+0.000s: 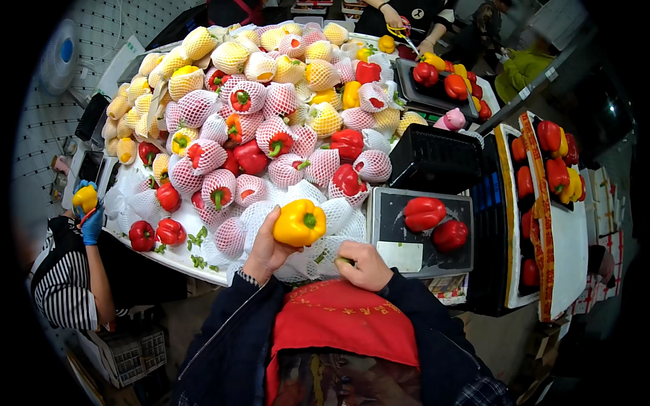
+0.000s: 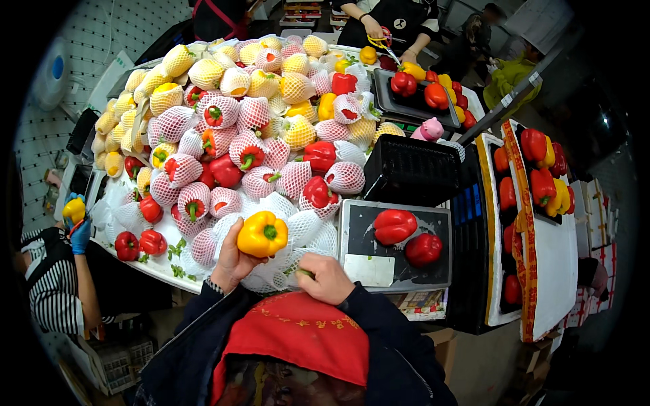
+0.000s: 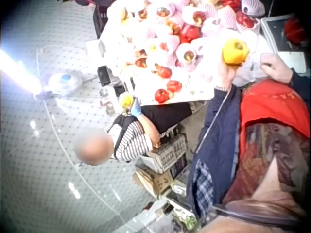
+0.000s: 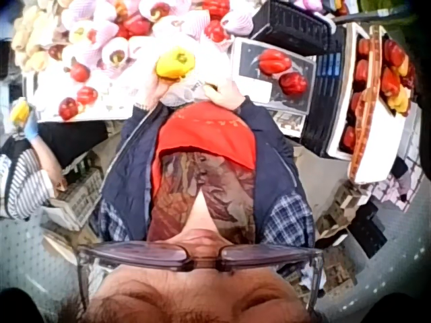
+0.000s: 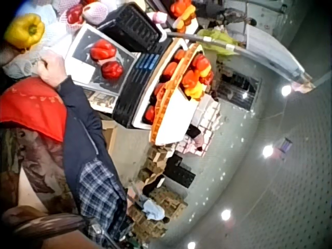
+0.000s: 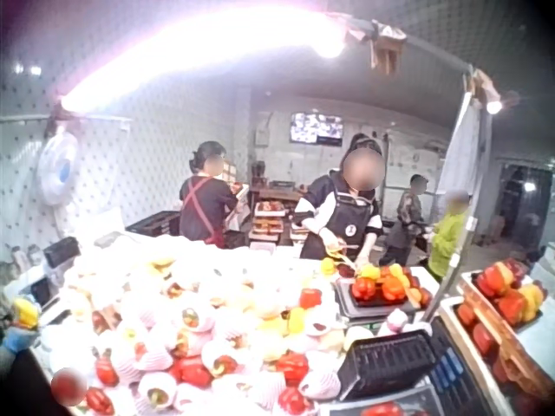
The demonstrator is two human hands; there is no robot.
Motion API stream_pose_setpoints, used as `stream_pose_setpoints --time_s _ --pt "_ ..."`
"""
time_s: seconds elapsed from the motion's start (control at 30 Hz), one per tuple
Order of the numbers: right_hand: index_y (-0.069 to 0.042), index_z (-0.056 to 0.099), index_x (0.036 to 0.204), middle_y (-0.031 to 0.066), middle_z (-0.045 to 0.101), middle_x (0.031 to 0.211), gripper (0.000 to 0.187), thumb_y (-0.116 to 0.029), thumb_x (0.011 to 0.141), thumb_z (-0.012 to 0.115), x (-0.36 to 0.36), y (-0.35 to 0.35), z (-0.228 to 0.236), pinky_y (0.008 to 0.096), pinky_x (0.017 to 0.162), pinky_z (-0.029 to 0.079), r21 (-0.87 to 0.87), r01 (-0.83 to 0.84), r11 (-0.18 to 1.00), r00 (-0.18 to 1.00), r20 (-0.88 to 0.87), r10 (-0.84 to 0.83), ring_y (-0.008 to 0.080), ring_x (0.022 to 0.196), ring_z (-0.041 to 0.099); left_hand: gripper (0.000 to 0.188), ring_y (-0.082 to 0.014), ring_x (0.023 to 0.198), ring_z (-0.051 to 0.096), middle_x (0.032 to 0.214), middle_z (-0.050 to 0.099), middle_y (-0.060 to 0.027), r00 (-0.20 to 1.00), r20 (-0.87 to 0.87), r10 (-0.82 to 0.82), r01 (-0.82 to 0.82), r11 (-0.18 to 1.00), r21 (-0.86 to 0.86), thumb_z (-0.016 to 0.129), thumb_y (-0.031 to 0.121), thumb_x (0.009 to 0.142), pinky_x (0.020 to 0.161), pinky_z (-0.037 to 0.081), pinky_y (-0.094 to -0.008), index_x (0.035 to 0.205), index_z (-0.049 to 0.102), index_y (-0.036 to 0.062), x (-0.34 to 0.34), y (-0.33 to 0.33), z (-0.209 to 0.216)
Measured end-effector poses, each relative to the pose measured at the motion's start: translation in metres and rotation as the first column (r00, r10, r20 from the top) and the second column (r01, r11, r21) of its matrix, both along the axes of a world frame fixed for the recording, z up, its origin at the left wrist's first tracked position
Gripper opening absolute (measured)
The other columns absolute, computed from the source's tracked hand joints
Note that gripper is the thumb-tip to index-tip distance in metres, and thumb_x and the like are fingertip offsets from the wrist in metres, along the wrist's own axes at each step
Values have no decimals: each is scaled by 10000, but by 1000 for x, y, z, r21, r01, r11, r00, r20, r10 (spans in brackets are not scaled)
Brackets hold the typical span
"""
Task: The person removes protective foam nets from red and yellow bell peppers, trims the stems with scissors, and places the peppers into black plastic trays. The person then moves the filled trays to a nearby surface.
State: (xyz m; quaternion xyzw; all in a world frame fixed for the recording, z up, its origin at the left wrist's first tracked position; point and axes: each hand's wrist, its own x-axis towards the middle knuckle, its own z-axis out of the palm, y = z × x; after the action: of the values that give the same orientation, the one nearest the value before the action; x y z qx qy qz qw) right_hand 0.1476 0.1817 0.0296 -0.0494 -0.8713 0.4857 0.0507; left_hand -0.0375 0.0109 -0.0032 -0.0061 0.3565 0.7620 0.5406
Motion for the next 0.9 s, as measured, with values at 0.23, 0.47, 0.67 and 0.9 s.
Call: stream_pose_setpoints --time_s 0.23,0.47,0.67,0.9 --pt "-15 461 1435 245 500 1394 711 -125 795 750 2 4 23 435 1054 435 166 252 954 952 -220 -213 417 1264 510 535 -212 867 684 1047 700 -101 989 -139 -56 45 996 -82 464 553 1013 633 538 -358 1266 581 96 12 5 11" --pt "-20 325 1519 265 416 1450 995 -198 707 873 20 -14 37 434 1109 399 236 137 962 990 -69 -124 431 1327 457 582 -362 949 690 1085 654 -223 301 -863 -406 0 905 -426 747 371 845 800 547 -402 1236 545 -9 45 29 49" --pt "-49 324 1521 235 423 1399 952 -126 714 823 52 -9 22 436 1087 411 202 364 909 929 -145 -340 423 1288 468 643 -342 1010 675 1297 582 -234 188 -923 -335 147 939 -310 738 299 868 858 537 -370 1367 470 -6 71 51 45" --pt "-57 340 1488 204 454 1404 982 -173 680 888 94 19 -40 415 1103 390 -131 651 748 737 -125 -664 382 1307 470 393 -165 947 666 1196 662 -131 526 -758 -386 347 911 -223 669 164 943 803 533 -301 1279 567 -13 76 59 16"
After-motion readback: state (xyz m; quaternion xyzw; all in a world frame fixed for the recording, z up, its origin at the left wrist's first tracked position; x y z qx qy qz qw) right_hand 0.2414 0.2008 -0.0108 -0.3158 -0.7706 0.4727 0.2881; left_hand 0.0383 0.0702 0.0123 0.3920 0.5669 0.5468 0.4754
